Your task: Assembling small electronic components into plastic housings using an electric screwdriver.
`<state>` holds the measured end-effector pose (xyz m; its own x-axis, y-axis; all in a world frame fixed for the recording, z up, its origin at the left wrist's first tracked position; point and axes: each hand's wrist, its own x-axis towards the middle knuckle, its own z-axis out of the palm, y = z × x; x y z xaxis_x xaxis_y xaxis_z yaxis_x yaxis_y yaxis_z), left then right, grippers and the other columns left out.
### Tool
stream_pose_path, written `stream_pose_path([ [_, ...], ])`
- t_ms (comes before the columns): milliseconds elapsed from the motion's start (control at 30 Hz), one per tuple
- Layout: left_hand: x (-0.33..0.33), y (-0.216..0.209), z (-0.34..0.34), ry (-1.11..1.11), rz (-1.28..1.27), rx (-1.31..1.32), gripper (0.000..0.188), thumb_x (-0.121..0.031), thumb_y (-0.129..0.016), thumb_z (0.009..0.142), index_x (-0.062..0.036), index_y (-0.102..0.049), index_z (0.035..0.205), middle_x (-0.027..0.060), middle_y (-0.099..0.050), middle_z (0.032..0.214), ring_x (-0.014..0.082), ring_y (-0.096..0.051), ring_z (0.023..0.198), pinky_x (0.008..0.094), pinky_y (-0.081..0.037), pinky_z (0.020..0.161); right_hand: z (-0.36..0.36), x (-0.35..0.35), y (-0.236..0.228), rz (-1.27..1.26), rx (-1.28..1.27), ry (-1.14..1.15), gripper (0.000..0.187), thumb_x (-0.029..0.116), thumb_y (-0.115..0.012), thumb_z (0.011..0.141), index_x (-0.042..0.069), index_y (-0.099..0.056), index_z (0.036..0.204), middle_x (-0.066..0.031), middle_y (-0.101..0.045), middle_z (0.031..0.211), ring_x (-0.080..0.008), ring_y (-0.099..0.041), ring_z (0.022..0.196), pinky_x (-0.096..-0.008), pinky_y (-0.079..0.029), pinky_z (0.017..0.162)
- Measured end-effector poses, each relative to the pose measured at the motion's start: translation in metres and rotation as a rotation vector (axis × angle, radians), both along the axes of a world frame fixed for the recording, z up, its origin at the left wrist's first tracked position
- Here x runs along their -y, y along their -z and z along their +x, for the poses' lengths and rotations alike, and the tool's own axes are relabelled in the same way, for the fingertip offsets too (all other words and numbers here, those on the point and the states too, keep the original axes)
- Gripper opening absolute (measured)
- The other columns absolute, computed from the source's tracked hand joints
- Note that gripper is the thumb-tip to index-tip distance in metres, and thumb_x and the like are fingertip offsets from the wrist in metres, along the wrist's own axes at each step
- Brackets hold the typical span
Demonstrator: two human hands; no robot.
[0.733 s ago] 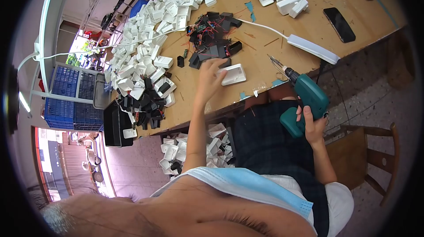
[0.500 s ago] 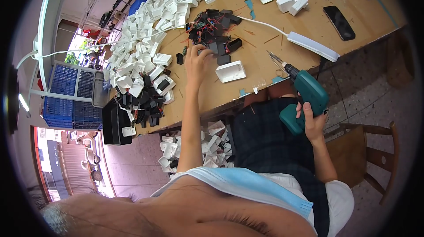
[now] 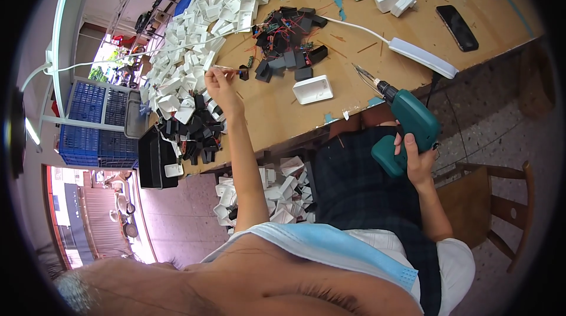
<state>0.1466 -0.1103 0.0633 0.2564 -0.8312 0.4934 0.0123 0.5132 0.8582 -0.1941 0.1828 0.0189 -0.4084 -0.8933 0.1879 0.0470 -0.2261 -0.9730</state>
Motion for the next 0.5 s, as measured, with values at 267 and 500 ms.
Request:
stream_pose_path([
  [267, -0.091, 0.013, -0.029, -0.025, 0.139, 0.5, 0.013, -0.015, -0.065, 0.101, -0.0024, -0.064, 0.098, 0.0015, -0.063, 0.085, 0.0095, -0.055, 0.074, 0.0244, -0.045, 0.069, 0.009, 0.001, 0.002, 0.025, 0.051, -0.004, 0.04, 0.029, -0.052, 0.105, -0.005, -0.06, 0.123, -0.0084, -0.062, 0.082, -0.0117, -0.055, 0.066, -0.0261, -0.045, 0.062],
  [500, -0.132, 0.063, -0.103, -0.241, -0.203, 0.938, 0.013, -0.005, -0.074, 0.086, -0.0035, -0.065, 0.096, 0.0144, -0.058, 0.128, 0.0338, -0.06, 0.113, 0.0427, -0.05, 0.093, 0.019, -0.005, 0.016, 0.12, 0.051, -0.127, 0.04, 0.03, -0.055, 0.104, -0.005, -0.059, 0.124, -0.0083, -0.062, 0.085, -0.012, -0.057, 0.067, -0.0263, -0.047, 0.064],
])
